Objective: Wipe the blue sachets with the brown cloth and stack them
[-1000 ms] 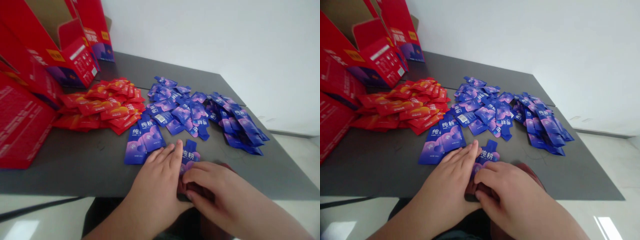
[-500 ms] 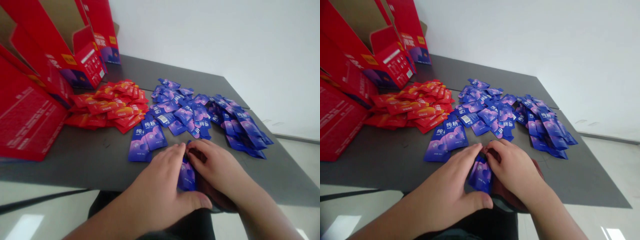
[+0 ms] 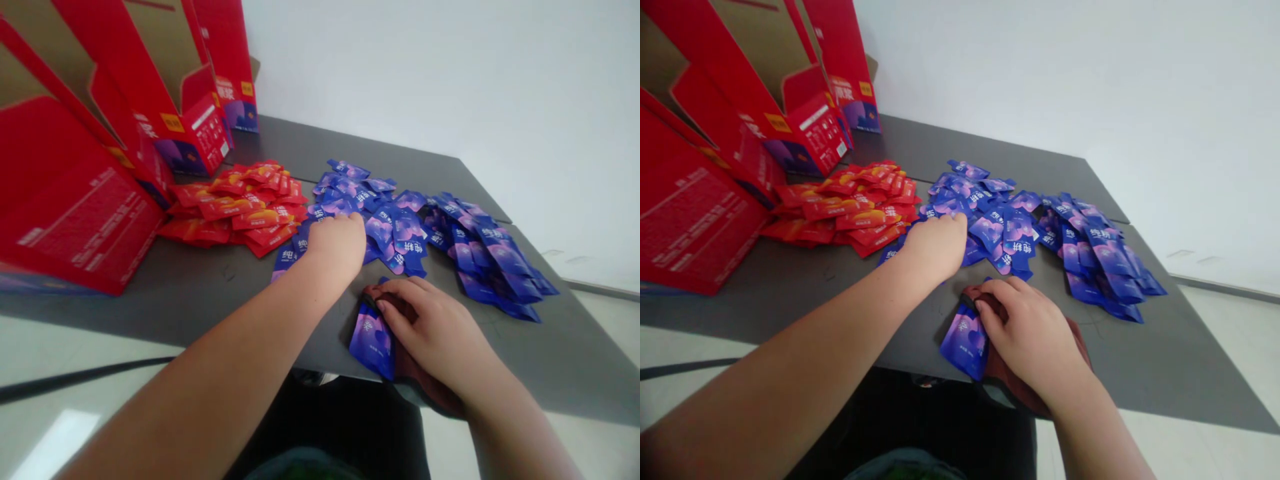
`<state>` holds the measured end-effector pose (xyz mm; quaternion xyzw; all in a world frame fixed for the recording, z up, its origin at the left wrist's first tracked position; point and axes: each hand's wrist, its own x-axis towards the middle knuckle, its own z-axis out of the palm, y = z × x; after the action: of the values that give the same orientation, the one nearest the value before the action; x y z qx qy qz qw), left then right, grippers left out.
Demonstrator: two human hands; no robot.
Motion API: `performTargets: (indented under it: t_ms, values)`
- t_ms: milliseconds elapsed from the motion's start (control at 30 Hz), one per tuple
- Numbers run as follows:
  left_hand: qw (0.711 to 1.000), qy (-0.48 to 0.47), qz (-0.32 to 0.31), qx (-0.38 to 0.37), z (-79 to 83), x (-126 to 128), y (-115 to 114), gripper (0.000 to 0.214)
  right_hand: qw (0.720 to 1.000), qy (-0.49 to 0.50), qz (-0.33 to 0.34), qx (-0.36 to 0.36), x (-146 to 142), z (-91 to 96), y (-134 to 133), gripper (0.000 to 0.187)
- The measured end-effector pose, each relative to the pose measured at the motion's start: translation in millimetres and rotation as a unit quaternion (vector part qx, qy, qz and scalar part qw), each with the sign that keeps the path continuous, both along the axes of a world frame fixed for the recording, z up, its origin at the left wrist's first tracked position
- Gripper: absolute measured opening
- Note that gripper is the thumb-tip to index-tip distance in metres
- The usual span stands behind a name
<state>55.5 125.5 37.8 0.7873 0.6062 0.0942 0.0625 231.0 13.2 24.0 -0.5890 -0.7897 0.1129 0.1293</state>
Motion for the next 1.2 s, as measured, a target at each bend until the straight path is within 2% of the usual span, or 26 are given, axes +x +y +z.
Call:
performTargets:
  t_ms: [167, 267, 367, 433, 600, 700, 733, 800, 867, 900, 967, 1033, 1100, 1200]
  values:
    - [1.0, 0.002, 0.001, 0.016, 19.1, -11.1, 8.4, 0.047, 1.0, 0.008, 0.002, 0.009, -1.1, 0.3, 0.0, 0.021]
    - [0.999, -0.02, 0.001, 0.039, 30.6, -24.1, 1.4, 0.061, 1.0, 0.009, 0.002, 0.012, -0.8, -0.2, -0.5, 0.021]
    - [0.998, -0.04, 0.025, 0.05, 34.3, -38.0, -18.6, 0.043, 1.0, 0.008, 0.003, 0.01, -0.3, -0.6, -0.9, 0.023]
    - [0.998, -0.034, 0.042, 0.036, 30.0, -45.9, -35.6, 0.035, 1.0, 0.008, 0.005, 0.012, -0.4, -0.1, -1.3, 0.024]
    - [0.999, -0.004, 0.046, -0.014, 12.6, -58.2, -71.6, 0.038, 1.0, 0.014, 0.005, 0.01, -2.5, 3.4, -2.5, 0.023]
    - [0.998, 0.013, 0.061, 0.016, 11.9, -57.5, -89.0, 0.038, 1.0, 0.009, 0.006, 0.013, -3.8, 4.3, -2.5, 0.021]
    - [0.998, 0.006, 0.043, 0.037, 11.9, -55.8, -95.1, 0.037, 1.0, 0.007, 0.007, 0.015, -4.1, 4.1, -2.3, 0.021]
    - [0.995, -0.05, -0.054, 0.07, 8.2, -51.1, -107.7, 0.042, 1.0, 0.01, 0.01, 0.015, -3.9, 3.6, -2.0, 0.021]
    - [0.972, -0.137, -0.182, 0.055, -2.8, -46.3, -119.0, 0.075, 0.999, 0.033, 0.01, 0.019, -2.3, 3.5, -2.5, 0.022]
    - [0.962, -0.168, -0.213, 0.035, -10.3, -44.3, -123.4, 0.093, 0.998, 0.054, 0.007, 0.027, -1.0, 3.9, -3.6, 0.022]
    - [0.955, -0.192, -0.225, 0.006, -26.1, -41.3, -128.7, 0.114, 0.993, 0.108, -0.004, 0.045, 2.0, 6.5, -8.3, 0.022]
    - [0.957, -0.195, -0.215, -0.012, -38.0, -39.5, -129.9, 0.121, 0.986, 0.158, -0.002, 0.048, 3.7, 11.3, -16.2, 0.021]
    - [0.957, -0.202, -0.208, -0.021, -43.9, -38.3, -128.7, 0.123, 0.983, 0.182, 0.031, 0.005, 2.2, 16.9, -25.3, 0.021]
    - [0.952, -0.222, -0.211, -0.026, -45.5, -37.1, -126.0, 0.117, 0.981, 0.148, 0.101, -0.073, -5.9, 21.4, -33.4, 0.017]
